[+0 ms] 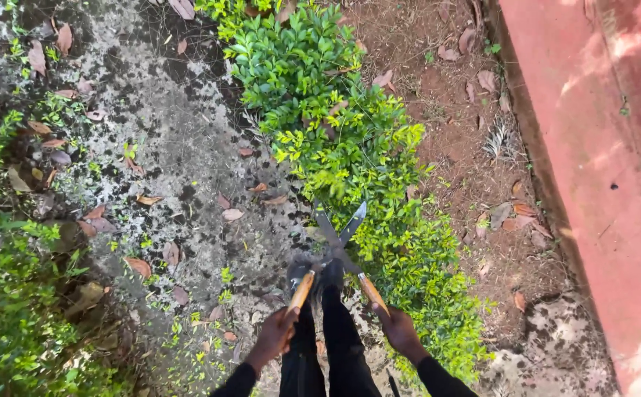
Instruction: Trimming a small hedge along a stone wall using manual hedge shears
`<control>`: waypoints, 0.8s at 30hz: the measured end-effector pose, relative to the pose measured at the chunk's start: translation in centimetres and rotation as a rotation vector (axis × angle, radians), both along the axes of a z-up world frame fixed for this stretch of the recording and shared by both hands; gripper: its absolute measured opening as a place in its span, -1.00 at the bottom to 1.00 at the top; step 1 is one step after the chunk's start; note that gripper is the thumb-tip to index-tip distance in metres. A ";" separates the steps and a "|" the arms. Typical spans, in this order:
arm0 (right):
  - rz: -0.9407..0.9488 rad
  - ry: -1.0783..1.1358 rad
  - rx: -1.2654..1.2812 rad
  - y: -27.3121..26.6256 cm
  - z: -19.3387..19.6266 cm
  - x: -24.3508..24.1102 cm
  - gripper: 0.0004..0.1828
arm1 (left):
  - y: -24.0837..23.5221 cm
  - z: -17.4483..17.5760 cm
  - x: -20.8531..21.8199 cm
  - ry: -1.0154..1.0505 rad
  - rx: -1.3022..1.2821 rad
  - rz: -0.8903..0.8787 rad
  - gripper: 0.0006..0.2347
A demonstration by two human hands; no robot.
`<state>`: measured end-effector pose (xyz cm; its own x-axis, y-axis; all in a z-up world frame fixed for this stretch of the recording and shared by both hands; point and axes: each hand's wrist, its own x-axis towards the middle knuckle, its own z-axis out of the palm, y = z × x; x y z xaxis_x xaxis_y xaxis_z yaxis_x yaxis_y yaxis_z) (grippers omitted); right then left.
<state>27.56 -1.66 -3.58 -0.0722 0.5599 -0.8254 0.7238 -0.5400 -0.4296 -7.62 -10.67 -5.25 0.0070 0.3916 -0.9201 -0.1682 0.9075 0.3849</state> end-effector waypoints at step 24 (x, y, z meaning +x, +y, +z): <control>-0.752 0.241 -0.068 5.0 -4.3 -12.2 -0.40 | 9.6 -1.2 8.8 0.004 0.140 0.358 -0.66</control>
<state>15.36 3.33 -7.83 0.1241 0.4781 -0.8695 0.0458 -0.8781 -0.4763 1.19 -1.11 -6.41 -0.1566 0.4906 -0.8572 -0.4636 0.7298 0.5024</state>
